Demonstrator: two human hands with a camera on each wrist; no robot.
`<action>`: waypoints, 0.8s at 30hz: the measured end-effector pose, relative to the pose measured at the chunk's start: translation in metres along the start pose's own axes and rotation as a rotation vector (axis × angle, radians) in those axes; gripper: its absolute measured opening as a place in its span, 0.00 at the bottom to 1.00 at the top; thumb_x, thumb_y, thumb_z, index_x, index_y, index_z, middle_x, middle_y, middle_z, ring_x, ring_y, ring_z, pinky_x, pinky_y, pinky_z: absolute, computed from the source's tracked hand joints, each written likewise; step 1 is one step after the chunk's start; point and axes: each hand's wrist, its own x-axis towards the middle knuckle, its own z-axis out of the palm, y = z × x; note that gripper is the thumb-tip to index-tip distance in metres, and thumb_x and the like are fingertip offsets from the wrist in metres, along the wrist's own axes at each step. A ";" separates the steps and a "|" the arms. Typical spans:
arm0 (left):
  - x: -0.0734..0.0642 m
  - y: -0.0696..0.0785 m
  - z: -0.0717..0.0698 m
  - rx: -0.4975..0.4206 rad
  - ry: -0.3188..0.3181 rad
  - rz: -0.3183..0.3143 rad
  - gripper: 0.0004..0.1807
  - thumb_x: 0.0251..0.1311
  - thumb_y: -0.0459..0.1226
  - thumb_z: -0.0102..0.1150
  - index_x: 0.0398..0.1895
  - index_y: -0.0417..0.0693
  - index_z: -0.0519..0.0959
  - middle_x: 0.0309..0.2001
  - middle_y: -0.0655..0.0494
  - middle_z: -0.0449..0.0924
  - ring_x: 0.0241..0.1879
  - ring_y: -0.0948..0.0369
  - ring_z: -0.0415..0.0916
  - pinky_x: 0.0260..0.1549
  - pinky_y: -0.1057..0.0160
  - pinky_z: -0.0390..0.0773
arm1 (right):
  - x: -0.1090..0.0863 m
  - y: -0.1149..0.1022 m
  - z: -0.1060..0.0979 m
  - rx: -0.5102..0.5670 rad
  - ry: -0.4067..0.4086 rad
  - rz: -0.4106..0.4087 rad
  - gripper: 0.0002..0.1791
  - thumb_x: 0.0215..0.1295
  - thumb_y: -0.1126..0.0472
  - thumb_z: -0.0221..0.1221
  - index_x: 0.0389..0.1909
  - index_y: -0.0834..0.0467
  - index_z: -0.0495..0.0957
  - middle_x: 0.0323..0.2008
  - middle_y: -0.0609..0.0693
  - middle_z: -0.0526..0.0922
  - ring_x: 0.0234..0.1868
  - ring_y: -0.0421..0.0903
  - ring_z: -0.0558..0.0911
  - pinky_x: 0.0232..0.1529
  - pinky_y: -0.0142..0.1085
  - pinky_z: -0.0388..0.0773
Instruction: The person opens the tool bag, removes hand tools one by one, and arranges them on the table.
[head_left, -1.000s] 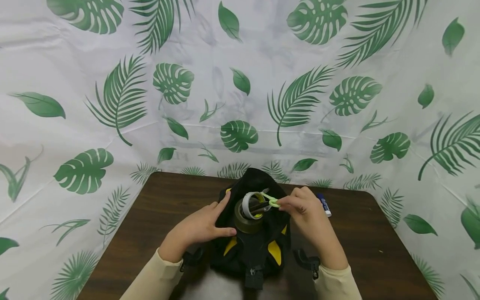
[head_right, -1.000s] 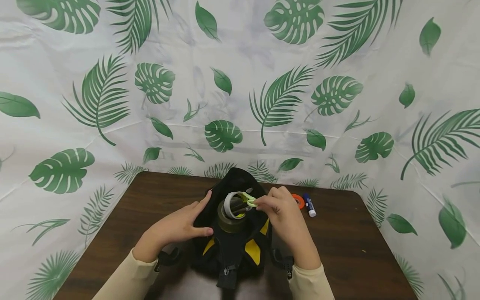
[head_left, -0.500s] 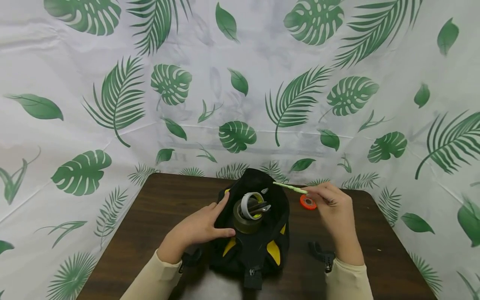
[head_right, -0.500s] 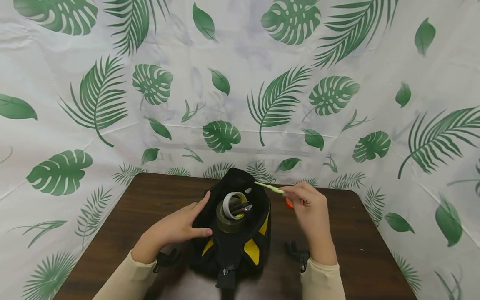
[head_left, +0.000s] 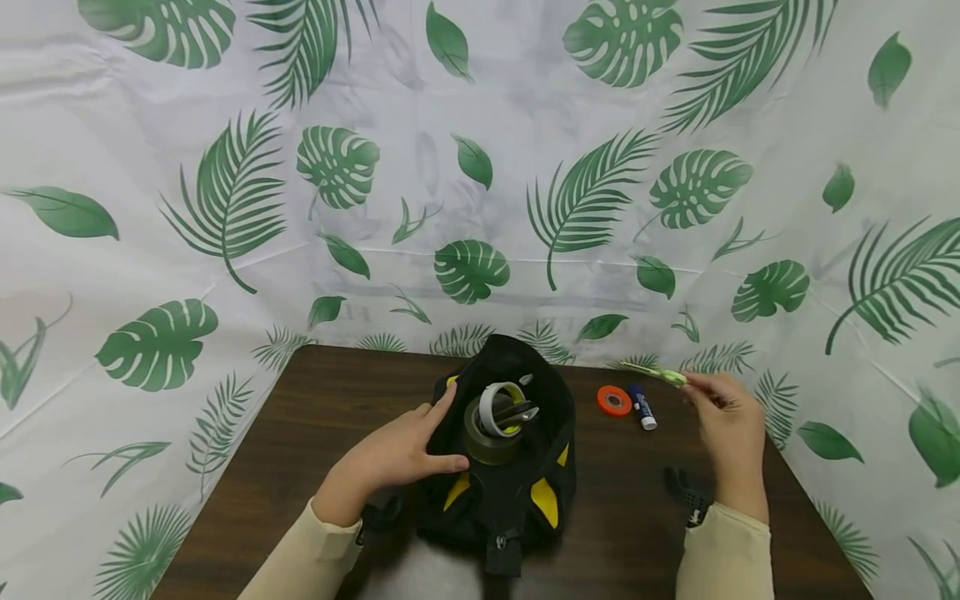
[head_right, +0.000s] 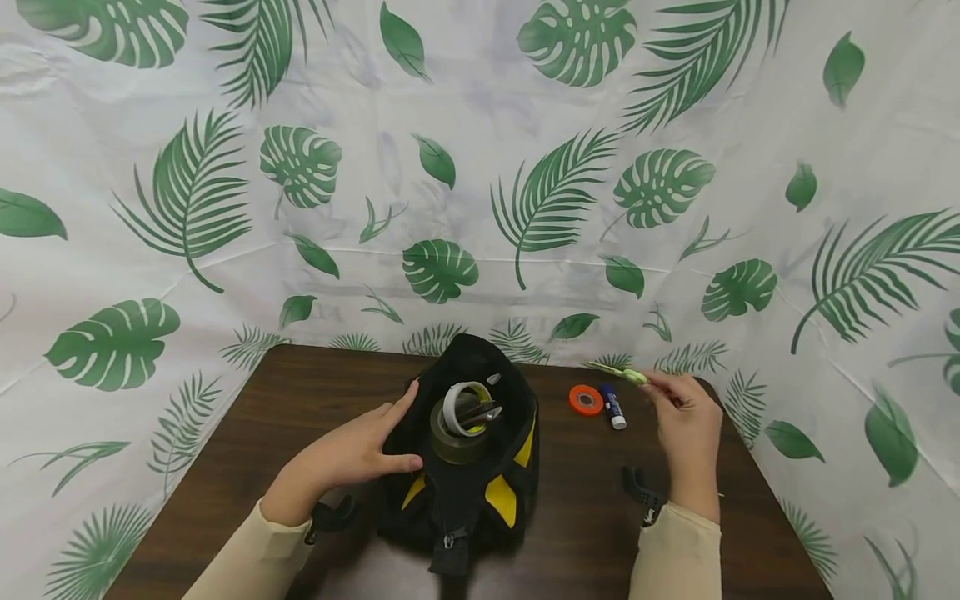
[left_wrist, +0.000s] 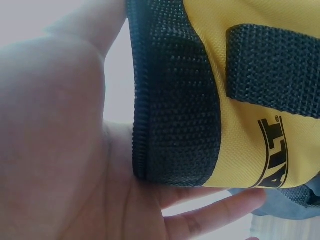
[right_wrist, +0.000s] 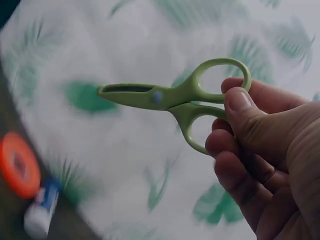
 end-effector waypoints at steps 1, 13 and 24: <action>0.000 0.000 0.000 0.001 -0.001 0.001 0.62 0.65 0.74 0.61 0.90 0.75 0.34 0.87 0.33 0.52 0.84 0.37 0.59 0.78 0.33 0.66 | 0.000 0.011 0.000 0.000 -0.007 0.040 0.08 0.68 0.68 0.74 0.46 0.60 0.94 0.35 0.47 0.87 0.30 0.27 0.80 0.29 0.19 0.74; -0.002 0.000 -0.002 -0.001 -0.009 0.000 0.63 0.65 0.75 0.61 0.90 0.75 0.32 0.87 0.34 0.52 0.84 0.37 0.58 0.78 0.32 0.66 | -0.015 0.092 0.012 0.017 0.083 0.282 0.09 0.71 0.67 0.72 0.50 0.62 0.92 0.34 0.37 0.84 0.29 0.25 0.83 0.30 0.18 0.80; -0.002 0.001 -0.002 -0.001 -0.005 0.004 0.62 0.67 0.74 0.60 0.91 0.74 0.33 0.87 0.33 0.52 0.84 0.36 0.58 0.77 0.31 0.66 | -0.034 0.136 0.026 -0.096 0.078 0.349 0.11 0.72 0.63 0.72 0.52 0.59 0.92 0.39 0.50 0.91 0.31 0.24 0.78 0.33 0.20 0.74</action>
